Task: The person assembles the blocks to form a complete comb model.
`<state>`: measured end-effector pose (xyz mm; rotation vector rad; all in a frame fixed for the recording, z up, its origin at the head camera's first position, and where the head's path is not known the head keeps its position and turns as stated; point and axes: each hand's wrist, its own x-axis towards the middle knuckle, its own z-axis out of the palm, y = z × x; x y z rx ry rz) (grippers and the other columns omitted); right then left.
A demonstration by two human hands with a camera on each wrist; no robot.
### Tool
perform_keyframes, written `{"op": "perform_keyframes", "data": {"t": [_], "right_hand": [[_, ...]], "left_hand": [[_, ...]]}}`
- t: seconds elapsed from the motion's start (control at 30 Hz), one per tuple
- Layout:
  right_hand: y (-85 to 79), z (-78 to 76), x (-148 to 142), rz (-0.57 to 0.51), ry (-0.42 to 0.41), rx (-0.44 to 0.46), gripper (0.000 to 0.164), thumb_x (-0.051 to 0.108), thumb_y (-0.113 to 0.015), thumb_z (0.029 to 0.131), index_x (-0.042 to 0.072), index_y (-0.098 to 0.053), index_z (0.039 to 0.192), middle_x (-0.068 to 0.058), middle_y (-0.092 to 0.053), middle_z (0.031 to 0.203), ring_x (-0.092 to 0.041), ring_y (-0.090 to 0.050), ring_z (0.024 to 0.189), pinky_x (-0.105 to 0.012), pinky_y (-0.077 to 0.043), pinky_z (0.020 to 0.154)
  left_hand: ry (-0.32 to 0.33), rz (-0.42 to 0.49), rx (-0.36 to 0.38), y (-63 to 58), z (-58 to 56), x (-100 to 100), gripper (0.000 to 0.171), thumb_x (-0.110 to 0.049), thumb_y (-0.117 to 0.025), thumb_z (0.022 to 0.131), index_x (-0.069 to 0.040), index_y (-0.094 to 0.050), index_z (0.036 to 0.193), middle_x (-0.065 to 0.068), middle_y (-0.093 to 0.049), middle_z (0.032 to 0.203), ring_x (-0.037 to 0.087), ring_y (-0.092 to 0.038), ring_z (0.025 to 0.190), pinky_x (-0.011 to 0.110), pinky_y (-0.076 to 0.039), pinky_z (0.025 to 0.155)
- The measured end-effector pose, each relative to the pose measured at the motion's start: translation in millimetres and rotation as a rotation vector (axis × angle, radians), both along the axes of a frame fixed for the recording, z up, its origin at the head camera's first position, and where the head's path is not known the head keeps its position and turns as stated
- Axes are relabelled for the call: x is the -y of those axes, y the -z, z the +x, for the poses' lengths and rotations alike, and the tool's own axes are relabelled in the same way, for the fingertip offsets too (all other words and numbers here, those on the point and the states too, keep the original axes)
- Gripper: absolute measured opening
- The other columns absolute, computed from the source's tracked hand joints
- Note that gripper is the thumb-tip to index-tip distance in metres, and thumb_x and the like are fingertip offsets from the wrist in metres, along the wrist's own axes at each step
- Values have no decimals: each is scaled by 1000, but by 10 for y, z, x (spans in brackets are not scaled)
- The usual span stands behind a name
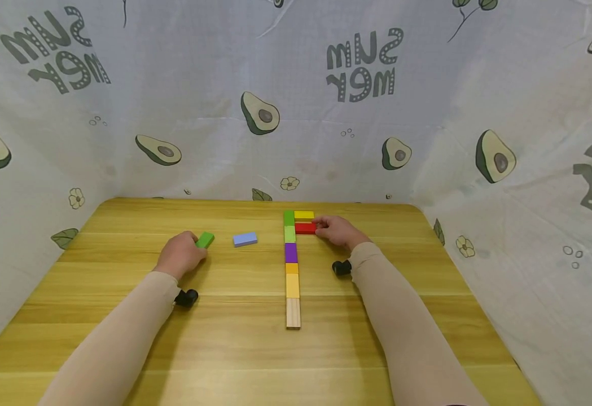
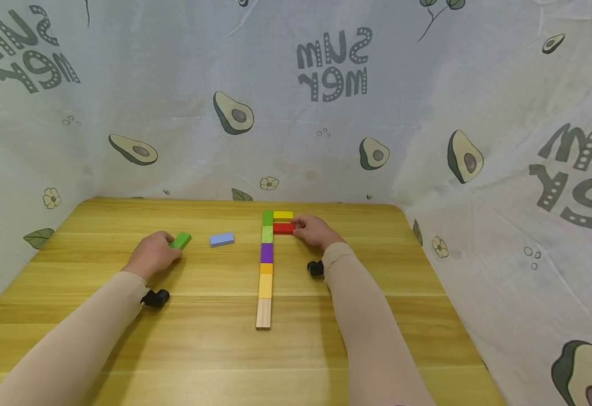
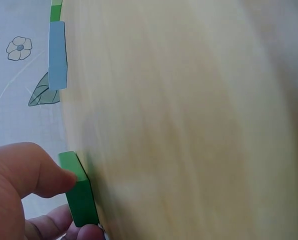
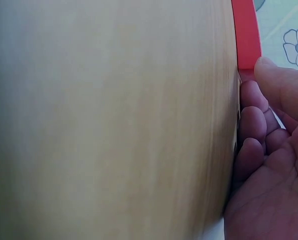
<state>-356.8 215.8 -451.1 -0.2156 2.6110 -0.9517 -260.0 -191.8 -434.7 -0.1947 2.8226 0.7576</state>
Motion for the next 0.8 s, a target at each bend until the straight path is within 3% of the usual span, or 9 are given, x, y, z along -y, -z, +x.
{"op": "perform_keyframes", "data": {"t": [0.33, 0.53, 0.67, 0.8], "right_hand": [[29, -8, -37, 11, 3, 16, 45, 25, -58, 109, 16, -55, 153, -14, -60, 141, -32, -53, 126, -51, -39, 120], [28, -23, -38, -1, 4, 25, 46, 25, -58, 109, 16, -54, 154, -14, -59, 143, -33, -53, 128, -51, -38, 122], [19, -28, -43, 4, -18, 12, 46, 25, -57, 109, 14, -53, 154, -14, -59, 144, -33, -52, 129, -51, -38, 122], [2, -23, -43, 12, -32, 0, 46, 25, -56, 110, 14, -53, 155, -14, -58, 144, -33, -52, 130, -51, -37, 123]], "left_hand": [[-15, 14, -15, 21, 4, 23, 62, -26, -64, 97, 9, -51, 147, 31, -59, 141, 40, -59, 111, 55, -49, 99], [-18, 14, -138, -66, 49, 32, 58, -23, -61, 98, 7, -52, 146, 32, -60, 139, 42, -60, 111, 55, -50, 95], [35, 25, -249, -165, 35, -63, 52, -21, -61, 100, 5, -56, 145, 29, -62, 137, 40, -61, 113, 56, -51, 98], [129, 73, -293, -244, -21, -295, 48, -19, -63, 101, 2, -59, 144, 23, -63, 140, 37, -60, 114, 56, -49, 104]]}}
